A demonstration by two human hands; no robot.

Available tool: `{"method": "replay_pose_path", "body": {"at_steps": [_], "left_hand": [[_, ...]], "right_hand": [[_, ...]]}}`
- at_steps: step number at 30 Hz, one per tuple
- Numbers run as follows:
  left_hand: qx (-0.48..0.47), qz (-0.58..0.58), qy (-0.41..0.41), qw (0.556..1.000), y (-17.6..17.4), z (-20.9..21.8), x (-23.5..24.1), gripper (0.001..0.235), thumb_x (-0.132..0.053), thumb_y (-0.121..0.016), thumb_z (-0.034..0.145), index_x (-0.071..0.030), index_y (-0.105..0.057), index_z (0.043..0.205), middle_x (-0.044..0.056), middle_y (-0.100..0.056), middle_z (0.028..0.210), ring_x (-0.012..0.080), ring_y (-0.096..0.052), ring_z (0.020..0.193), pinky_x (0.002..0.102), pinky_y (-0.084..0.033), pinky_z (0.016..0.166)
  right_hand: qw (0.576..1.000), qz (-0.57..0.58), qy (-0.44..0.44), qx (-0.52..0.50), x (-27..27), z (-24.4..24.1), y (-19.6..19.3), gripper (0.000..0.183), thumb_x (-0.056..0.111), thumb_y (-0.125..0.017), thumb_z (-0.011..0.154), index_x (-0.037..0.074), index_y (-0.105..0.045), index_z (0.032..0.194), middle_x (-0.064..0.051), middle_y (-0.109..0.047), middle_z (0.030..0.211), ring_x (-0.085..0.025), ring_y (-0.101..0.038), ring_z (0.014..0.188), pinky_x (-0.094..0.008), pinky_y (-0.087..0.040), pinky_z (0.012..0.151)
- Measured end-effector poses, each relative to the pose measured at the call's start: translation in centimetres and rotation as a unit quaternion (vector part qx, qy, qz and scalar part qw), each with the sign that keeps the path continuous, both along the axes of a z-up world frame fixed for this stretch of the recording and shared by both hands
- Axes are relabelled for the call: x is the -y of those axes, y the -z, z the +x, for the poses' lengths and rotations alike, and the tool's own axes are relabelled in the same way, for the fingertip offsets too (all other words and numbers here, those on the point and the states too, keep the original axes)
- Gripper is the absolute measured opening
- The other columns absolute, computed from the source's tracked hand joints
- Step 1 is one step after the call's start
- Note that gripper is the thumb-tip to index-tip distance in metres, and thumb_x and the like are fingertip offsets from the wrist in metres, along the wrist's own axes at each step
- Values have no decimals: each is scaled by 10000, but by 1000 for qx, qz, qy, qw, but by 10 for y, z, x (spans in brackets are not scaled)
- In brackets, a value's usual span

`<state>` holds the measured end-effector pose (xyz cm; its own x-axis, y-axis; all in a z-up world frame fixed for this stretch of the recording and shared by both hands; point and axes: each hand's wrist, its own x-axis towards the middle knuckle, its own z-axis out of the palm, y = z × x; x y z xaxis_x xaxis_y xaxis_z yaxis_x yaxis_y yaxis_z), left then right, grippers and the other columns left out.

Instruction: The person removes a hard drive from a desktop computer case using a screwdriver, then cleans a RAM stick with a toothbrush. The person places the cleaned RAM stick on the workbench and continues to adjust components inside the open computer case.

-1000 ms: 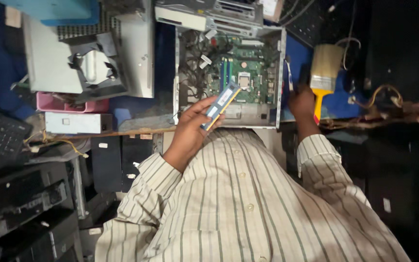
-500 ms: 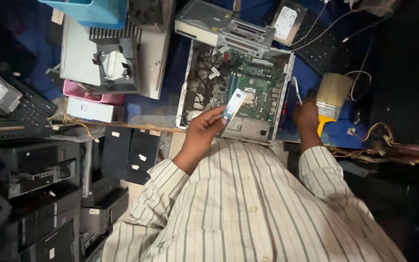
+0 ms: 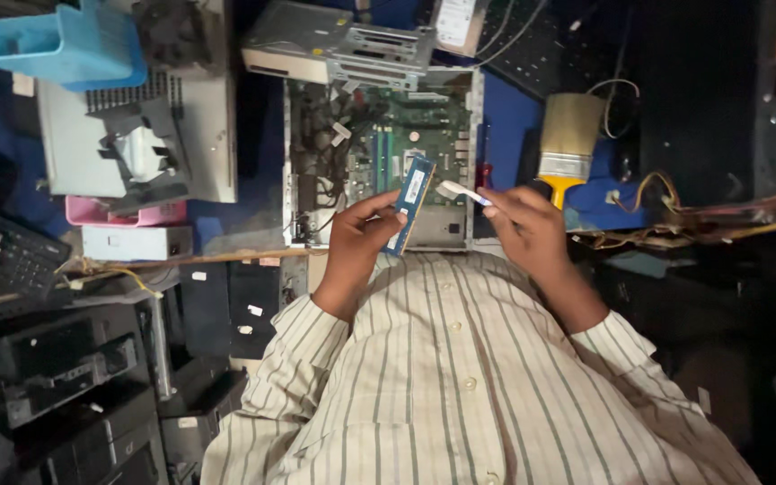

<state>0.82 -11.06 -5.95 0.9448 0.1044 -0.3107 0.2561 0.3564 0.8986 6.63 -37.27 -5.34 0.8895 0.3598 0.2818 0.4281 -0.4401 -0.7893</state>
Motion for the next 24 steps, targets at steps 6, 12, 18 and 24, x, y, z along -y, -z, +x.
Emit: {"method": "replay_pose_path", "body": {"at_steps": [6, 12, 18, 24], "left_hand": [[27, 18, 48, 998, -1, 5, 10, 356, -10, -742, 895, 8, -730, 1250, 8, -728, 952, 56, -636, 820, 215, -510, 723], [7, 39, 54, 998, 5, 6, 15, 357, -16, -760, 890, 4, -740, 1246, 0, -717, 910, 44, -615, 786, 206, -491, 683], [18, 77, 71, 994, 6, 3, 14, 312, -26, -759, 886, 11, -746, 1196, 2, -733, 909, 40, -633, 778, 199, -502, 680], [73, 124, 61, 988, 1, 6, 14, 271, -11, -761, 909, -4, -763, 1180, -24, -643, 864, 32, -556, 727, 201, -438, 632]], "right_hand": [[971, -145, 75, 173, 0, -2, -29, 214, 109, -819, 881, 95, -808, 1094, -76, -661, 868, -247, -643, 754, -364, -505, 640], [968, -122, 42, 216, 8, -10, -17, 77, 135, -827, 920, 136, -760, 958, -39, -654, 839, -204, -623, 689, -366, -476, 601], [960, -143, 107, 217, 26, -7, -8, 232, 127, -821, 891, 121, -806, 1122, -49, -641, 841, -229, -619, 689, -362, -486, 608], [967, -119, 175, 141, 25, -11, -20, 214, 95, -786, 954, 125, -808, 1165, -52, -649, 842, -214, -605, 698, -351, -468, 628]]}}
